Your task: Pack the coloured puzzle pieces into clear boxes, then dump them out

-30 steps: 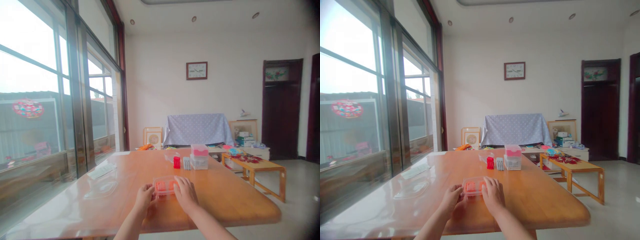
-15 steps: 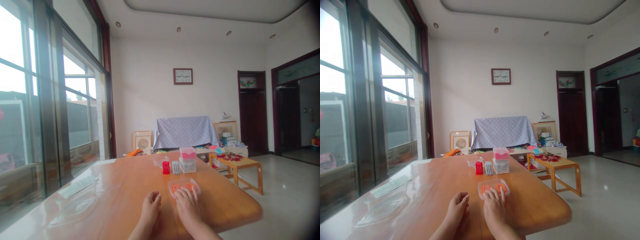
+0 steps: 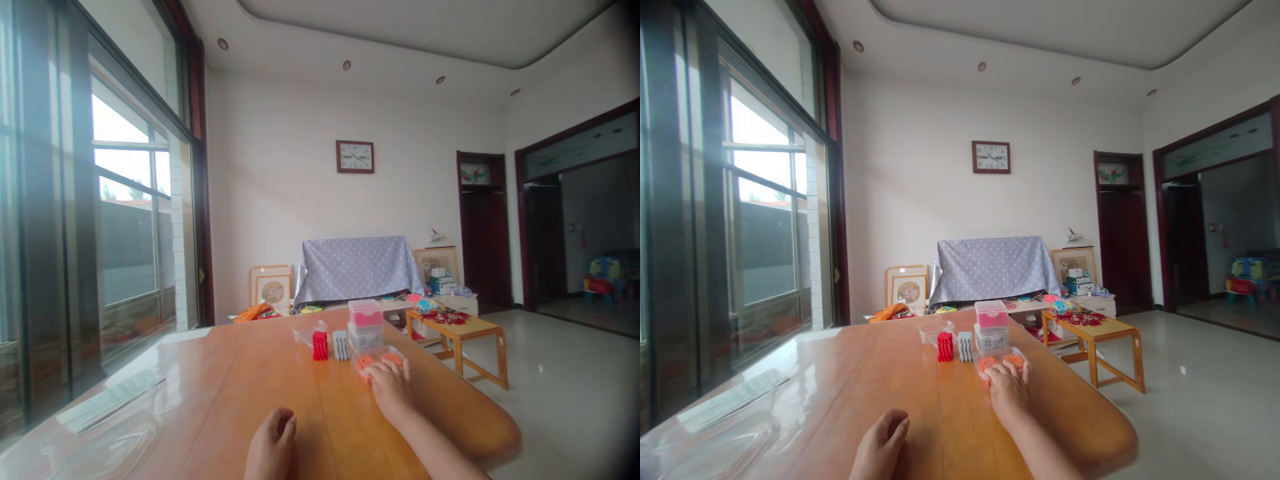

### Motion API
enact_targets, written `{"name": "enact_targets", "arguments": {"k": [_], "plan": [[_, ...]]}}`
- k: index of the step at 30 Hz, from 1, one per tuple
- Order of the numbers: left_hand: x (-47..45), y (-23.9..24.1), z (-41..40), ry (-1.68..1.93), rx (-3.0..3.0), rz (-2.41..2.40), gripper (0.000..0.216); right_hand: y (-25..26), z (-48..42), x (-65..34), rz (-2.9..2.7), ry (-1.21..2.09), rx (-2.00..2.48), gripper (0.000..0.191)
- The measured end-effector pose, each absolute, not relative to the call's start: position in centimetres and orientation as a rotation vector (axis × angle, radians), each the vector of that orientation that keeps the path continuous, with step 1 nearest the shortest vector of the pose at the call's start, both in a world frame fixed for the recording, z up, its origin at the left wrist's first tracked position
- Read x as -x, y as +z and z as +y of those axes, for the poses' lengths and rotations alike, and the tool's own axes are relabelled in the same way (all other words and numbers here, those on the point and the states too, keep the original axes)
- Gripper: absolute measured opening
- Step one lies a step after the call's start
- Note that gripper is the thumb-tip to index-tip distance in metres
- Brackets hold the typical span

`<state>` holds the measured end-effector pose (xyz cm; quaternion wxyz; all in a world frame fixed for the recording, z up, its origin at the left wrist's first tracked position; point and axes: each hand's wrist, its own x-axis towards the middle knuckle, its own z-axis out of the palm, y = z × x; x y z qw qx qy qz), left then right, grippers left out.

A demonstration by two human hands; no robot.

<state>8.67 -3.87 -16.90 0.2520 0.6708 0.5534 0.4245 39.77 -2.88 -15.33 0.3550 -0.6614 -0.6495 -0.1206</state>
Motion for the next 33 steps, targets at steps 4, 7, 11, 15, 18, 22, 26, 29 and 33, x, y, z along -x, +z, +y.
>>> {"name": "enact_targets", "arguments": {"k": [4, 7, 11, 15, 18, 22, 26, 29, 33], "plan": [[-8.6, -16.8, -3.6, 1.106, -1.847, 1.501, 0.021, -15.0, -2.1, -40.3, -1.652, -0.316, 1.725, 0.038], [-8.7, -16.6, -3.5, 1.081, -1.859, 1.496, 0.020, -15.3, -1.4, -40.6, -1.653, -0.318, 1.736, 0.037], [-8.8, -16.4, -3.5, 1.036, -1.857, 1.501, 0.022, -15.6, -0.6, -40.8, -1.652, -0.323, 1.757, 0.039], [-8.7, -16.5, -3.4, 1.035, -1.855, 1.514, 0.020, -16.2, -0.3, -41.1, -1.652, -0.350, 1.756, 0.043], [-8.8, -16.8, -3.3, 1.064, -1.855, 1.510, 0.018, -16.6, -0.3, -41.0, -1.651, -0.396, 1.725, 0.051], [-9.0, -17.0, -3.5, 1.108, -1.871, 1.513, 0.018, -16.5, -0.3, -39.3, -1.671, -0.458, 1.605, 0.048], [-9.4, -16.7, -4.1, 1.112, -1.861, 1.565, 0.015, -15.9, -0.3, -35.2, -1.804, -0.317, 1.464, 0.039], [-9.6, -16.6, -4.7, 1.124, -1.848, 1.611, 0.015, -15.7, 0.2, -31.3, -1.931, -0.116, 1.458, 0.027], [-9.8, -16.9, -5.0, 1.087, -1.818, 1.657, 0.015, -16.3, 2.1, -27.1, -2.099, 0.074, 1.541, 0.029]]}}
